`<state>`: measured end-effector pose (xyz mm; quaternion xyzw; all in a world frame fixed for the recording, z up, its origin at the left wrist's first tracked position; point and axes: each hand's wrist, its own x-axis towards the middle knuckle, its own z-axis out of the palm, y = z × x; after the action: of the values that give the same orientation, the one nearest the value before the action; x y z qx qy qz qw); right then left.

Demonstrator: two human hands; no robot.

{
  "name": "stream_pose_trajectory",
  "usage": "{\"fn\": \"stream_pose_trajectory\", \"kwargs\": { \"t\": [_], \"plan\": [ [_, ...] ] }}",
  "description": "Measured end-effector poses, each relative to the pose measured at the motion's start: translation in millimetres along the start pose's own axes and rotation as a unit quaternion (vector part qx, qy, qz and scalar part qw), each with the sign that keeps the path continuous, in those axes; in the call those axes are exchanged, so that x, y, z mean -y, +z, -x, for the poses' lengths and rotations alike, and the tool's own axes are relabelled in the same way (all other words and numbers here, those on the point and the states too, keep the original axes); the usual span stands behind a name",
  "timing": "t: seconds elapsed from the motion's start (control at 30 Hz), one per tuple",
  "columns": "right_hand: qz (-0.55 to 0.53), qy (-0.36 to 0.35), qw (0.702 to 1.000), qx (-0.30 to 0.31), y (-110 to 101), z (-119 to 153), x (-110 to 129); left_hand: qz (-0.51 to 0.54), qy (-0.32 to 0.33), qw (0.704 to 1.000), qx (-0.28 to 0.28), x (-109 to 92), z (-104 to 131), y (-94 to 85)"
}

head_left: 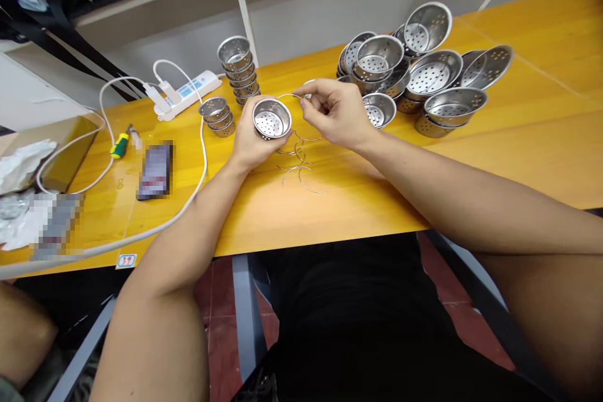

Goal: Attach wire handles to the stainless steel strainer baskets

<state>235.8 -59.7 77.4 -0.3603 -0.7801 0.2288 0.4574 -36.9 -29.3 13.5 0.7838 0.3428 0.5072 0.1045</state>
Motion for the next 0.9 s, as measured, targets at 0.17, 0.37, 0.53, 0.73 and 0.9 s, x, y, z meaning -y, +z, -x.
{"fn": "stream_pose_trajectory", "kwargs": {
  "t": [0.17, 0.37, 0.53, 0.73, 0.9],
  "plan": [
    [-0.001, -0.017, 1.0, -0.013, 0.3, 0.5, -1.5, 0.01, -0.001, 1.0, 0.013, 7.2, 4.3, 5.6],
    [0.012, -0.013, 1.0, -0.008, 2.4, 0.5, -3.1, 0.016, 0.011, 0.999, 0.035, 2.6, 5.4, 7.0],
    [0.014, -0.008, 1.0, -0.009, 8.4, -0.4, -7.7, 0.023, 0.02, 0.998, 0.055, -1.8, 6.2, 9.1],
    [0.024, -0.011, 1.0, -0.012, 11.3, 0.0, -7.2, 0.021, 0.024, 0.998, 0.058, -0.4, 7.3, 11.7],
    [0.036, -0.007, 0.999, -0.002, 10.4, 1.7, -4.6, 0.024, 0.008, 0.998, 0.053, -3.6, 6.5, 12.7]
  ]
}}
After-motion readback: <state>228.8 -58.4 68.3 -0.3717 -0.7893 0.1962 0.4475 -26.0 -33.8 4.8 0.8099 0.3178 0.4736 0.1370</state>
